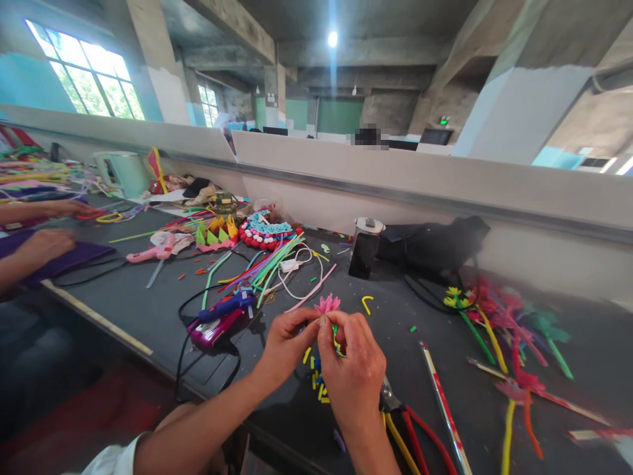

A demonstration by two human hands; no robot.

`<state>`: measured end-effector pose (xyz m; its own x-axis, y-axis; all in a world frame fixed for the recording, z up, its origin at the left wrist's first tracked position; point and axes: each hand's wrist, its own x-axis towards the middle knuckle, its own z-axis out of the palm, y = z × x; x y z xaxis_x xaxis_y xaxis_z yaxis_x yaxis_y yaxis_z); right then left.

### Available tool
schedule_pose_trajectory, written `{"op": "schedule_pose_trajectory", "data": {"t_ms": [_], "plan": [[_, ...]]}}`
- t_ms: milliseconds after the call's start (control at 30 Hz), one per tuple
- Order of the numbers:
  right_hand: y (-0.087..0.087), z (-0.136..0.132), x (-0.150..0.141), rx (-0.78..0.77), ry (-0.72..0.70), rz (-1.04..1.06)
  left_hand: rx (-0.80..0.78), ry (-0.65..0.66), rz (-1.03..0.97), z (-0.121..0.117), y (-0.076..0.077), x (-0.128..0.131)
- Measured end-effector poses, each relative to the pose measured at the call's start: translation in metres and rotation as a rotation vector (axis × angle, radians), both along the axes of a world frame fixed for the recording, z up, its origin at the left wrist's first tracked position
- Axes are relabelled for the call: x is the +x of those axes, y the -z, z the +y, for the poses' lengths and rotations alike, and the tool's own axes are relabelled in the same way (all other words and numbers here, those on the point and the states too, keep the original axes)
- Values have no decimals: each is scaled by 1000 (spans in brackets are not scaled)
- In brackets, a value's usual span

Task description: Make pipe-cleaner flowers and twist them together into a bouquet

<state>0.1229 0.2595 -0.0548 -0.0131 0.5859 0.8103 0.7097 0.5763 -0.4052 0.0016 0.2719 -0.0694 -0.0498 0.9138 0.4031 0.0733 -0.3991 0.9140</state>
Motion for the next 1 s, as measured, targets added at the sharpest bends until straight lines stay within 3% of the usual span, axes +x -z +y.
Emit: {"op": "schedule_pose_trajectory", "data": {"t_ms": [367,633,1000], "plan": [[1,-1,-4,66,-19,0,-17,31,-25,-3,-2,-2],[1,-1,0,40,1,-32,72,1,59,-5,0,1],[-1,1,5,-46,-31,-19,48,0,58,-2,5,2]]}}
